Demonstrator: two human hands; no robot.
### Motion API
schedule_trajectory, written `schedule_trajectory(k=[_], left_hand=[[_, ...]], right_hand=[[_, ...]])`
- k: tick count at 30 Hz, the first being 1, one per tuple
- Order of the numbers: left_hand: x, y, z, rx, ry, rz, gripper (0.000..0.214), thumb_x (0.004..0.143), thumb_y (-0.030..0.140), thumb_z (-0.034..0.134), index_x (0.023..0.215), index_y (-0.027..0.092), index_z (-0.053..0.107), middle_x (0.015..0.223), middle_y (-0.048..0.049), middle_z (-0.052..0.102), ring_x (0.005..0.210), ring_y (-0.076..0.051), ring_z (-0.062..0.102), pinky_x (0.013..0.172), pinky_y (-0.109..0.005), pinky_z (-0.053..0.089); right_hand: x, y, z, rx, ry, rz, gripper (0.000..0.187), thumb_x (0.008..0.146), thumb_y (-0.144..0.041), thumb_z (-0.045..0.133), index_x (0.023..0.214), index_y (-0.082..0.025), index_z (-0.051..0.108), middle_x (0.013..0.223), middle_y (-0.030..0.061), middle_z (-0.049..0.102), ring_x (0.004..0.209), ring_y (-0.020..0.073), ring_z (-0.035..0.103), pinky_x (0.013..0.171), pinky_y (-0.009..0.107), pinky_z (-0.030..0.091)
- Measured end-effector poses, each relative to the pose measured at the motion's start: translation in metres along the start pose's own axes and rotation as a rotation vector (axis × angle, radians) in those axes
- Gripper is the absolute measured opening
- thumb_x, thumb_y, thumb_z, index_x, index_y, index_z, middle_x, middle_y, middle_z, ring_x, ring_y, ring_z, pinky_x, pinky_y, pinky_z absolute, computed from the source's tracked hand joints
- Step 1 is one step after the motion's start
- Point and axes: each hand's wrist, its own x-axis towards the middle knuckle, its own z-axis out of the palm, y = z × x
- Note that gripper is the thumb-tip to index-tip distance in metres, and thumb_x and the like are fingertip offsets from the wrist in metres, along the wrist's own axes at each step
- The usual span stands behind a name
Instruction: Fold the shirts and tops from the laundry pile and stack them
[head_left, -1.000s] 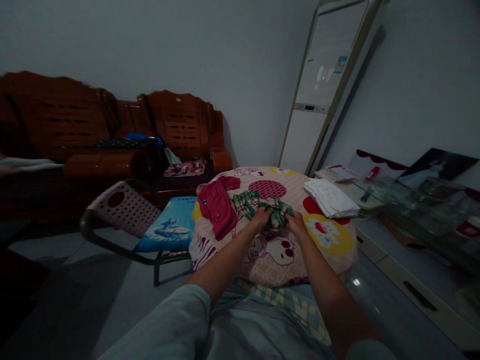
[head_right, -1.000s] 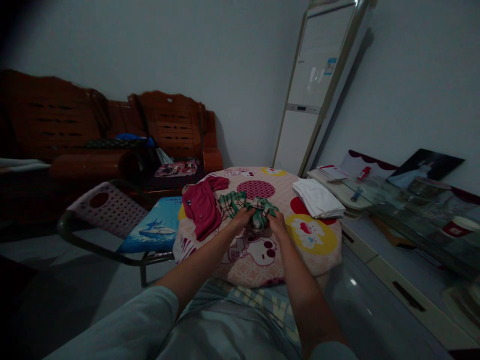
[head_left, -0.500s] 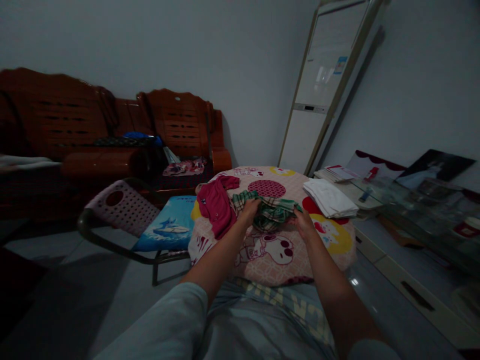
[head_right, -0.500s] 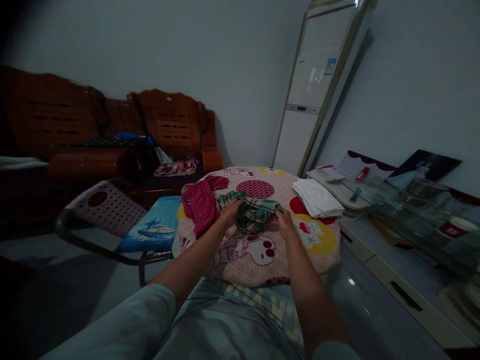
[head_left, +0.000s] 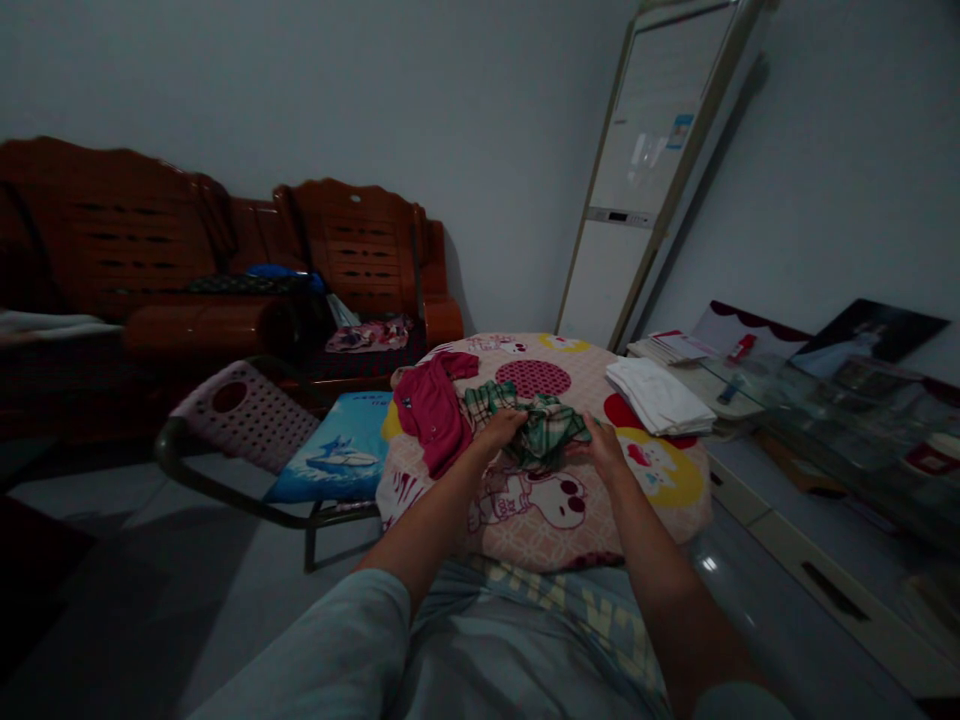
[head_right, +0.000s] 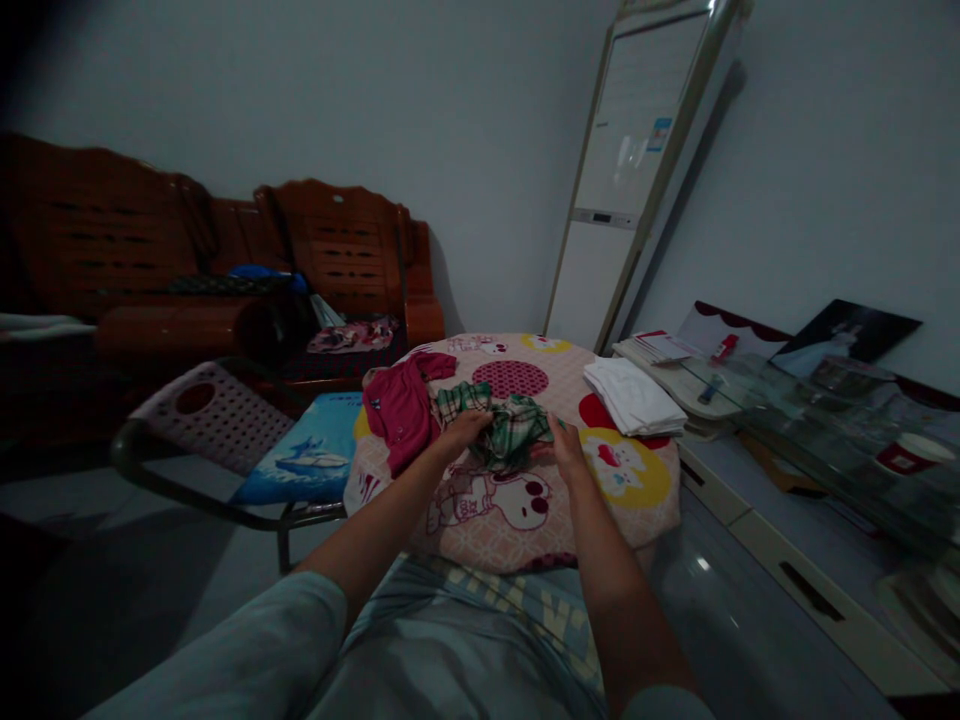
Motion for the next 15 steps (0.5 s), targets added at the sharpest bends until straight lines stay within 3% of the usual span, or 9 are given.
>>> schedule_trajectory(k=[5, 10, 13, 15], left_hand=[[0.01, -0.008, -0.019, -0.157, 0.19, -0.098, 0.02, 0.088, 0.029, 0.049, 0.077, 0.016, 0.06, 0.059, -0.0002, 0.055, 0.051, -0.012, 0.051, 0.057, -0.029, 0.052], [0.013, -0.013, -0.04, -0.269, 0.41, -0.12, 0.022, 0.095, 0.029, 0.038, 0.097, 0.016, 0.056, 0.063, 0.001, 0.056, 0.05, -0.008, 0.054, 0.058, -0.023, 0.053], [0.009, -0.017, -0.041, -0.195, 0.399, -0.101, 0.026, 0.095, 0.04, 0.046, 0.102, 0.018, 0.057, 0.073, -0.0022, 0.064, 0.061, -0.011, 0.063, 0.064, -0.026, 0.056], [0.007, -0.018, -0.037, -0.047, 0.34, -0.073, 0.035, 0.086, 0.049, 0.061, 0.103, 0.018, 0.06, 0.084, -0.0061, 0.069, 0.076, -0.018, 0.069, 0.071, -0.032, 0.058]], right_hand=[[0.002, 0.001, -0.007, 0.039, 0.062, 0.001, 0.052, 0.07, -0.069, 0.067, 0.086, -0.021, 0.057, 0.069, 0.0044, 0.07, 0.054, 0.0223, 0.068, 0.047, 0.035, 0.057], [0.007, 0.003, -0.02, 0.073, 0.384, -0.019, 0.049, 0.074, -0.068, 0.059, 0.088, -0.021, 0.056, 0.065, 0.0025, 0.067, 0.053, 0.0209, 0.066, 0.05, 0.035, 0.058], [0.008, 0.007, -0.023, -0.045, 0.495, 0.04, 0.048, 0.076, -0.063, 0.058, 0.09, -0.018, 0.061, 0.061, 0.0031, 0.066, 0.052, 0.0209, 0.065, 0.048, 0.033, 0.057], [0.007, 0.01, -0.021, -0.231, 0.445, 0.118, 0.049, 0.075, -0.062, 0.061, 0.089, -0.015, 0.064, 0.058, 0.0039, 0.065, 0.05, 0.0226, 0.064, 0.046, 0.033, 0.055]])
